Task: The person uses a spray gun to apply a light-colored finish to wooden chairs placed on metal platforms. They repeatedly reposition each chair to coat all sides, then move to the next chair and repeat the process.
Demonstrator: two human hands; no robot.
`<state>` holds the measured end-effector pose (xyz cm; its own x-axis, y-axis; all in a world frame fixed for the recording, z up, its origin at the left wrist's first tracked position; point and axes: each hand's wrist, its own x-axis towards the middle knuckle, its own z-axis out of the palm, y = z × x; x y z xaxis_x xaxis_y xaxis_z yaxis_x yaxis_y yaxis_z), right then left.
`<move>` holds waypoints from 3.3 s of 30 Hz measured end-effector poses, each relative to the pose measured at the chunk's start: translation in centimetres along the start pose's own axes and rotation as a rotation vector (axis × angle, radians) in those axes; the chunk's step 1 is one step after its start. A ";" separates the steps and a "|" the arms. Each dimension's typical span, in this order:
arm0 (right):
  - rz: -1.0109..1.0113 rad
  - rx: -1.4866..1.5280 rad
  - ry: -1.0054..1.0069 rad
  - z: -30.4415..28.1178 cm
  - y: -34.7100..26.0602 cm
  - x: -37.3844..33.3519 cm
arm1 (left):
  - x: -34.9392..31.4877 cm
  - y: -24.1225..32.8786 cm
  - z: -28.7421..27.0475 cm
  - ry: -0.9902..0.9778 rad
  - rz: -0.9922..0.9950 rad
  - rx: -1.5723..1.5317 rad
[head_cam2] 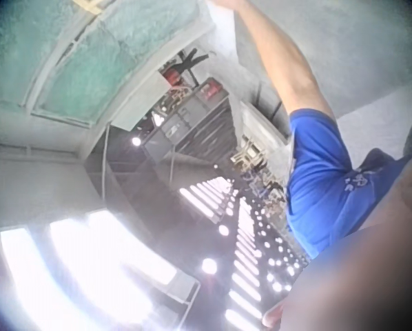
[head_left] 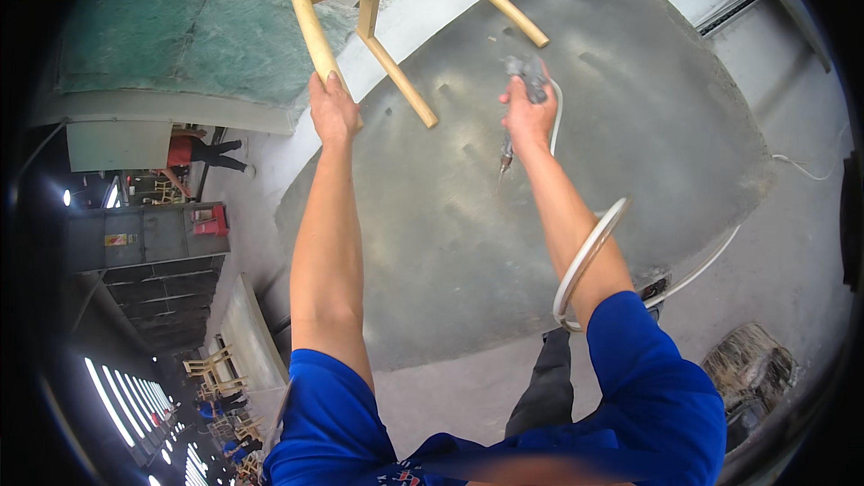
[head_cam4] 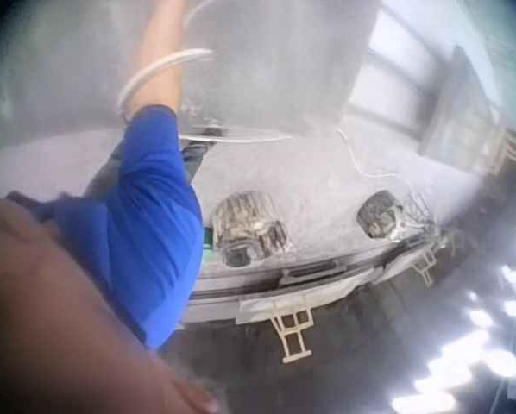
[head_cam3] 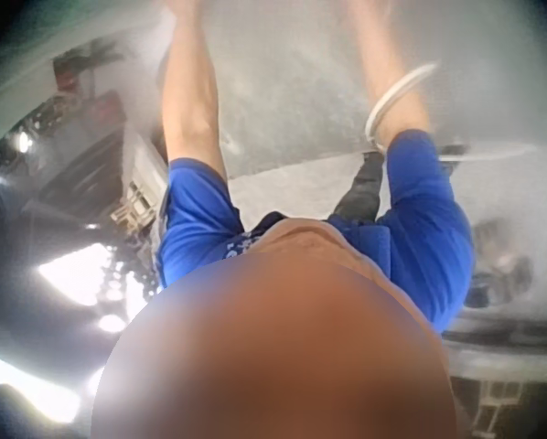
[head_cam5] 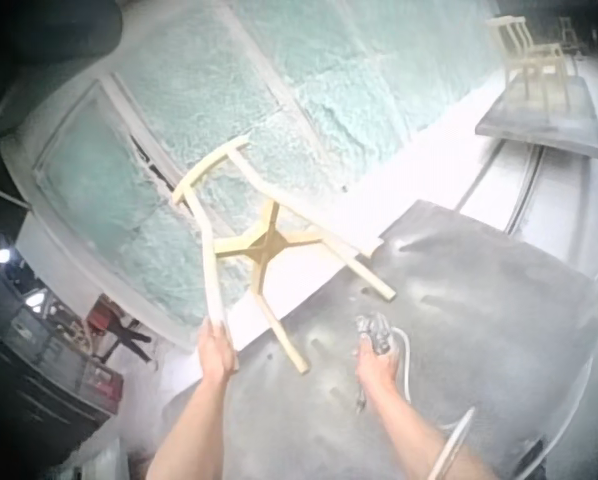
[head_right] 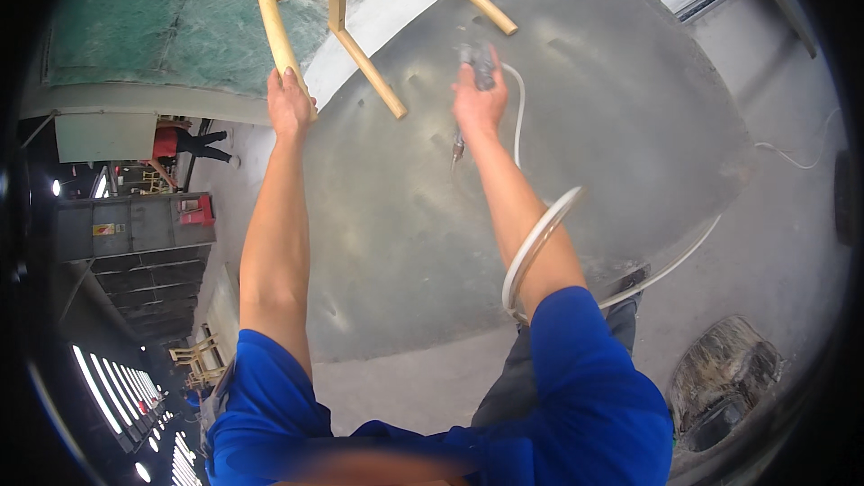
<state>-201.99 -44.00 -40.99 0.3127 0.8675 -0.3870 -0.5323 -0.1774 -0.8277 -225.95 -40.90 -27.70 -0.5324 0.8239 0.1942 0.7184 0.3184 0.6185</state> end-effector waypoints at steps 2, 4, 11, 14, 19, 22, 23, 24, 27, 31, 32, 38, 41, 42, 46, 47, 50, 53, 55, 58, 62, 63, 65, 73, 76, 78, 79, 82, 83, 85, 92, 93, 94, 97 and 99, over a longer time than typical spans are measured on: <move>-0.129 -0.087 -0.136 1.6 -0.2 -0.2 | 0.1 -0.1 0.0 0.002 0.002 -0.005; -0.320 -0.201 -0.266 2.6 -0.8 -0.9 | 0.1 0.0 -0.1 -0.001 -0.003 -0.012; -0.168 0.190 -0.287 2.3 -2.9 -4.1 | 0.1 -0.2 0.0 -0.016 -0.028 -0.023; -0.268 0.225 -0.161 1.5 -3.6 -4.4 | 0.5 -1.0 0.3 0.011 0.004 0.007; -0.412 0.188 -0.414 -1.4 -6.1 -8.4 | 0.7 -1.8 0.7 0.043 0.058 0.036; -0.522 0.213 -0.393 -2.4 -9.9 -11.8 | -1.1 -1.3 0.7 0.073 0.073 0.042; -0.559 0.230 -0.379 -2.8 -11.6 -12.3 | -2.3 -1.1 0.6 0.100 0.112 0.053; -0.642 0.184 -0.351 -3.0 -13.6 -12.2 | -3.3 -1.0 0.5 0.111 0.126 0.063; -0.839 0.078 -0.308 -2.6 -19.9 -10.1 | -6.3 -1.0 0.4 0.016 0.033 0.011; -0.818 -0.021 -0.370 0.8 -28.4 -4.2 | -9.5 -2.2 1.5 0.066 0.065 -0.049; -0.810 0.004 -0.391 2.1 -30.0 -2.7 | -10.3 -2.5 1.8 0.058 0.042 -0.050; -0.752 -0.039 -0.530 8.4 -36.2 4.0 | -12.7 -2.8 2.8 0.126 0.030 -0.070; -0.713 -0.041 -0.422 9.2 -36.8 4.9 | -12.5 -2.6 2.6 0.090 -0.018 -0.074; -0.717 -0.018 -0.422 8.9 -36.6 4.8 | -12.3 -2.7 2.5 0.095 -0.022 -0.087; -0.844 -0.176 -0.332 7.8 -33.4 2.2 | -10.9 -3.1 2.6 0.143 0.054 -0.061; -0.957 -0.205 -0.358 8.3 -32.2 1.2 | -10.4 -3.1 2.6 0.140 0.054 -0.048; -1.189 -0.314 -0.404 11.6 -29.1 -1.7 | -9.2 -3.1 2.8 0.112 0.021 -0.063; -1.228 -0.455 -0.362 17.4 -27.3 -3.7 | -8.5 -2.6 2.9 0.102 0.009 -0.095; -1.213 -0.505 -0.349 20.8 -26.7 -4.7 | -8.4 -2.3 3.0 0.096 0.008 -0.112; -1.170 -0.511 -0.402 23.6 -25.0 -7.0 | -8.6 -1.9 3.2 0.033 -0.010 -0.151; -1.285 -0.553 -0.514 25.2 -22.7 -10.9 | -9.2 -1.3 3.2 -0.024 -0.046 -0.140; -1.287 -0.596 -0.581 25.5 -22.2 -11.9 | -9.4 -1.1 3.1 -0.040 -0.048 -0.144; -1.280 -0.684 -0.710 26.5 -21.4 -13.6 | -10.0 -0.7 3.0 -0.045 -0.043 -0.154; -1.337 -0.772 -0.548 32.7 -21.4 -16.4 | -11.8 -0.3 2.9 -0.103 -0.034 -0.188; -1.568 -0.707 -0.481 30.2 -23.8 -16.7 | -12.3 -0.5 3.8 -0.087 -0.041 -0.193; -1.591 -0.581 -0.501 26.3 -25.8 -17.4 | -12.7 -0.9 4.7 -0.032 -0.029 -0.194; -1.553 -0.496 -0.529 23.9 -26.8 -17.8 | -12.9 -1.2 5.2 0.014 -0.020 -0.193; -1.311 -0.369 -0.529 13.0 -30.0 -19.5 | -13.7 -2.5 6.7 0.094 -0.004 -0.200; -1.293 -0.368 -0.509 9.0 -31.2 -19.9 | -14.1 -3.0 7.2 0.157 0.020 -0.219; -1.148 -0.421 -0.405 -0.1 -33.5 -20.5 | -15.1 -4.1 8.1 0.166 0.004 -0.234; -0.433 -0.381 -0.110 -30.4 -37.9 -23.5 | -22.8 -7.0 11.2 0.213 -0.051 -0.131; -0.423 -0.380 -0.176 -33.5 -38.5 -24.2 | -24.4 -7.2 11.8 0.212 -0.081 -0.130; -0.399 -0.375 -0.189 -35.8 -38.8 -24.9 | -25.7 -7.6 12.4 0.233 -0.088 -0.127; -0.245 -0.287 -0.272 -40.4 -40.0 -24.1 | -29.8 -8.1 14.1 0.198 -0.173 -0.164; -0.133 -0.199 -0.319 -41.6 -40.1 -23.1 | -32.1 -8.2 14.7 0.175 -0.226 -0.175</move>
<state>-155.14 -76.32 -15.79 0.0919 0.9841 -0.1517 -0.3313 -0.1135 -0.9367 -208.20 -63.09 -50.22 -0.7494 0.6437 0.1552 0.4932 0.3863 0.7794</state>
